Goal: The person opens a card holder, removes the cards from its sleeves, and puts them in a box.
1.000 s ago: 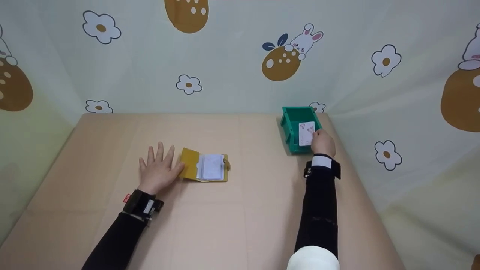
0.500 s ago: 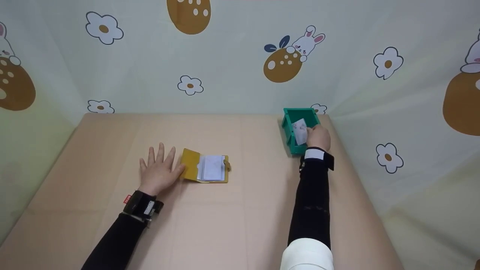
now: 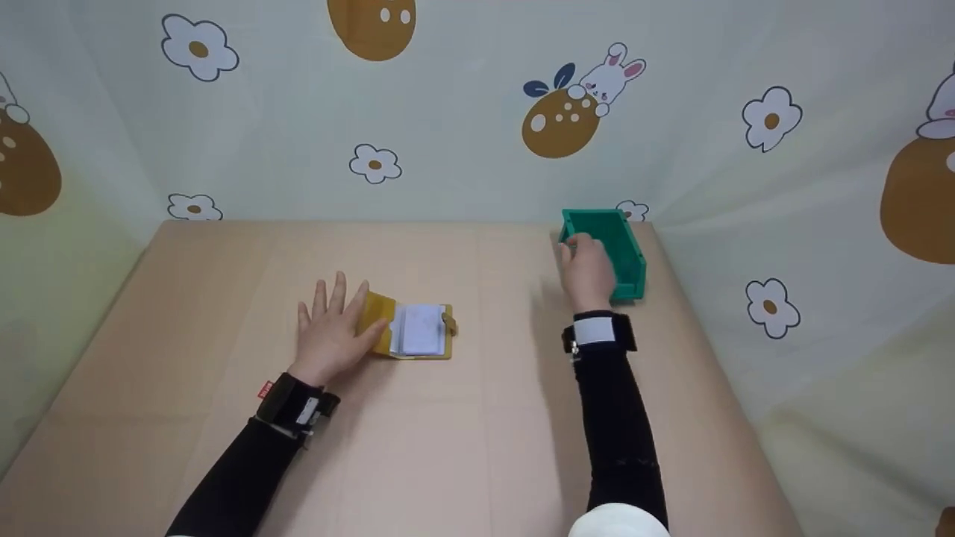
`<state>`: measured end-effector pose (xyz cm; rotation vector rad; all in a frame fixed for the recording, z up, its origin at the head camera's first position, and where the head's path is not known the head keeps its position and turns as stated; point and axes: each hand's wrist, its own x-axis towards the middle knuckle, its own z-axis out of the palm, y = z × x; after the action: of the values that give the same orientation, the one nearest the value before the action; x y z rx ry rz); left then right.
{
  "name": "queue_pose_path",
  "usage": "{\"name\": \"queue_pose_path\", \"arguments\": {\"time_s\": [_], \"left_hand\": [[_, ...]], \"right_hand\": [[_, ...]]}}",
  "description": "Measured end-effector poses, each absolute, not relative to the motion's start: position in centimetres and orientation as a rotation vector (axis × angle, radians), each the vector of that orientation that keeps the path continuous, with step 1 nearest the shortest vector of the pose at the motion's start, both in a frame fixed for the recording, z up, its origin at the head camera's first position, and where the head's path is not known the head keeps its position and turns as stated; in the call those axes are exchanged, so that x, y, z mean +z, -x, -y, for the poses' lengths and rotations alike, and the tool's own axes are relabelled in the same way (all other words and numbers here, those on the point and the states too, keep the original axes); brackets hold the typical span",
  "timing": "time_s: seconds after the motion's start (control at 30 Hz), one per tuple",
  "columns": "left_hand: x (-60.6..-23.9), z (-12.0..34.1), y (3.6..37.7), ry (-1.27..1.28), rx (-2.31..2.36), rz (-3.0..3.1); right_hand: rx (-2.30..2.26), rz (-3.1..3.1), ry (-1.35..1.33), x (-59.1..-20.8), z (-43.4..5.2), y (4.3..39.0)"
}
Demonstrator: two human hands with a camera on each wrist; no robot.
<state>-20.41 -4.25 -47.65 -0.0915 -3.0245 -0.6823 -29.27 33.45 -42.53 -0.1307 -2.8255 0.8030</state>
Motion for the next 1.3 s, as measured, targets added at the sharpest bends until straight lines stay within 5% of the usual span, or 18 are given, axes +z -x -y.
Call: {"name": "queue_pose_path", "arguments": {"time_s": [0.63,1.3], "left_hand": [[-48.2,1.6,20.6,0.246,-0.618,2.944],[-49.5,0.6,21.0,0.428,-0.616,2.932]], "right_hand": [[0.671,2.961,-0.519,-46.4,-19.9,24.5],[0.364,2.816,-0.825,-49.5,-17.9,22.9]]}}
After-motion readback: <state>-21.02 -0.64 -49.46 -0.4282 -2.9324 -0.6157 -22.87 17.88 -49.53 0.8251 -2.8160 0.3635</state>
